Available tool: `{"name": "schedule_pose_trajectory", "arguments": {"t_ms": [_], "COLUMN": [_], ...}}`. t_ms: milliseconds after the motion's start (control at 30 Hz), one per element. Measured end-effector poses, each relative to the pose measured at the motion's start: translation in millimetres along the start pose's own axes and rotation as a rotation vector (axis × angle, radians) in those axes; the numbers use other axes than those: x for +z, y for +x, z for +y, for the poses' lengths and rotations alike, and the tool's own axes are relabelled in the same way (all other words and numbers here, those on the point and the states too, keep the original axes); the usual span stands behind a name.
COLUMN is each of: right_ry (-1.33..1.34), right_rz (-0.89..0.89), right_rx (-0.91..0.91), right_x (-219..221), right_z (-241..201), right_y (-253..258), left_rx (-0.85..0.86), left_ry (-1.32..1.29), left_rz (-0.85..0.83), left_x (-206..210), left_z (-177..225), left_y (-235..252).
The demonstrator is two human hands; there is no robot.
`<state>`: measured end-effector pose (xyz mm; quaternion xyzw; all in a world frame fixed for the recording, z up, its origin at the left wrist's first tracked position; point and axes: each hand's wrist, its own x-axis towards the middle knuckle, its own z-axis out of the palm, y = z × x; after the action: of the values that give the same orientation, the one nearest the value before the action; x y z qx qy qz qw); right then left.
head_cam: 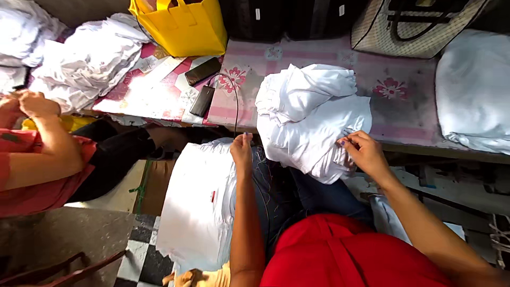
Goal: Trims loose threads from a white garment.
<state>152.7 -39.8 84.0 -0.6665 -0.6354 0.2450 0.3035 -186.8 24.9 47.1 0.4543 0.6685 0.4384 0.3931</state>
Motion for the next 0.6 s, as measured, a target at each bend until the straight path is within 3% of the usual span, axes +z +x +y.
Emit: {"name": "schedule_pose_trajectory", "arguments": {"t_ms": [67, 133, 267, 400, 500, 600], "right_ry": [0.032, 0.054, 0.048, 0.068, 0.097, 0.116], "right_rz": [-0.055, -0.068, -0.024, -0.026, -0.035, -0.018], "right_rx": [0.068, 0.112, 0.114, 0.089, 0.076, 0.069], "right_x": [4, 13, 23, 25, 26, 27], "right_z": [15, 25, 30, 38, 44, 48], "right_y": [10, 17, 20, 22, 23, 25], "left_rx": [-0.130, -0.181, -0.075, -0.073, -0.178, -0.136], "left_ry": [0.063, 0.302, 0.912, 1.271, 1.312, 1.135], "left_rz": [-0.199, -0.346, -0.546, -0.667, -0.726, -0.606], "left_x": [-2, 1, 32, 57, 71, 94], "left_z": [-8, -4, -7, -14, -33, -51], "left_y": [-8, -10, 0, 19, 28, 18]}}
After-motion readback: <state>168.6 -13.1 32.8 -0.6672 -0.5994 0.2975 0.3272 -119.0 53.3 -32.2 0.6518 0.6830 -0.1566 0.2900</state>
